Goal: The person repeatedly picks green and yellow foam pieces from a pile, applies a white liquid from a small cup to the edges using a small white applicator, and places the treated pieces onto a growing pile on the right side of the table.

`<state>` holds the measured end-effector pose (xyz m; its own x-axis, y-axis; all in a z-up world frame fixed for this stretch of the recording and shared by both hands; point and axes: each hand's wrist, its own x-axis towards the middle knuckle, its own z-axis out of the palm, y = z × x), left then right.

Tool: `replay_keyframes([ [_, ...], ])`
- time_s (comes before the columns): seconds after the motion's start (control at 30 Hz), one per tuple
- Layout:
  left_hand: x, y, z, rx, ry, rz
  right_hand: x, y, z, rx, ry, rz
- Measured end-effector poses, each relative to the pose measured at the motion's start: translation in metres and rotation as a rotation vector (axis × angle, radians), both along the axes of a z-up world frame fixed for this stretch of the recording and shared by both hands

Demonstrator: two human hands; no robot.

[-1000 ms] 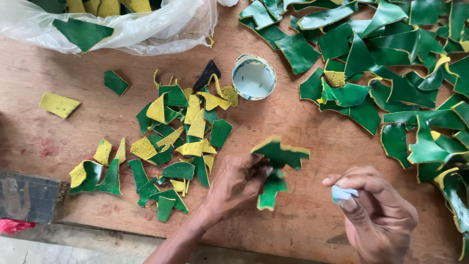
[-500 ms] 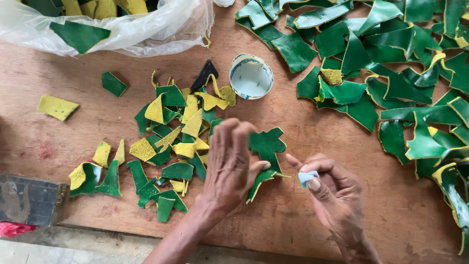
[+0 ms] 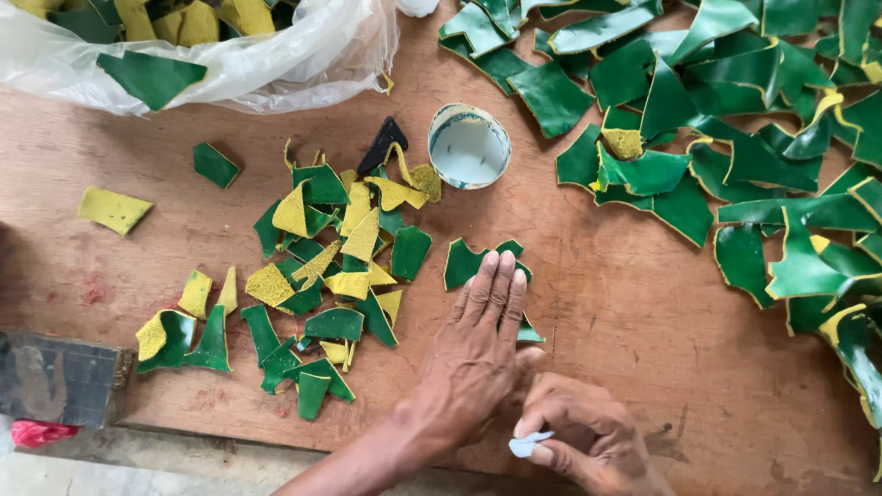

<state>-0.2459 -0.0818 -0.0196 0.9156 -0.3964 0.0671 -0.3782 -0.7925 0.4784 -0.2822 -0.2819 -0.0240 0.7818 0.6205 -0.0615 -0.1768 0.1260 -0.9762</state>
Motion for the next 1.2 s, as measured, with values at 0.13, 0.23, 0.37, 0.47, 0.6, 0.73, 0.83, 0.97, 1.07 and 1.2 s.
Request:
replay_keyframes([
  [0.13, 0.008, -0.011, -0.006, 0.064, 0.019, 0.029, 0.004, -0.020, 0.002, -0.068, -0.270, -0.036],
  [0.23, 0.029, -0.015, -0.006, 0.029, 0.029, -0.009, 0.012, -0.028, 0.009, -0.026, -0.395, -0.070],
  [0.37, 0.049, -0.024, 0.001, 0.071, -0.003, -0.077, 0.047, -0.056, 0.047, 0.111, -0.432, 0.036],
  [0.47, 0.045, -0.028, 0.002, 0.128, -0.024, -0.158, 0.068, -0.073, 0.066, 0.236, -0.409, 0.085],
  [0.6, 0.036, -0.030, 0.002, 0.090, -0.057, -0.257, 0.059, -0.058, 0.074, 0.115, -0.372, -0.200],
  [0.73, 0.019, -0.024, -0.011, -0.017, -0.027, -0.290, 0.064, -0.025, 0.048, 0.154, -0.061, -0.226],
  [0.83, 0.007, -0.021, -0.018, -0.052, -0.040, -0.344, 0.098, 0.004, 0.018, 0.270, 0.135, -0.067],
  [0.97, -0.015, -0.018, -0.010, -0.157, -0.068, -0.386, 0.136, 0.034, -0.012, 0.401, 0.356, -0.072],
  [1.07, -0.037, -0.005, 0.006, -0.327, 0.082, -0.405, 0.145, 0.038, -0.024, 0.532, 0.468, -0.078],
  [1.2, -0.052, 0.015, 0.020, -0.621, 0.225, -0.322, 0.144, 0.037, -0.034, 0.652, 0.492, -0.048],
])
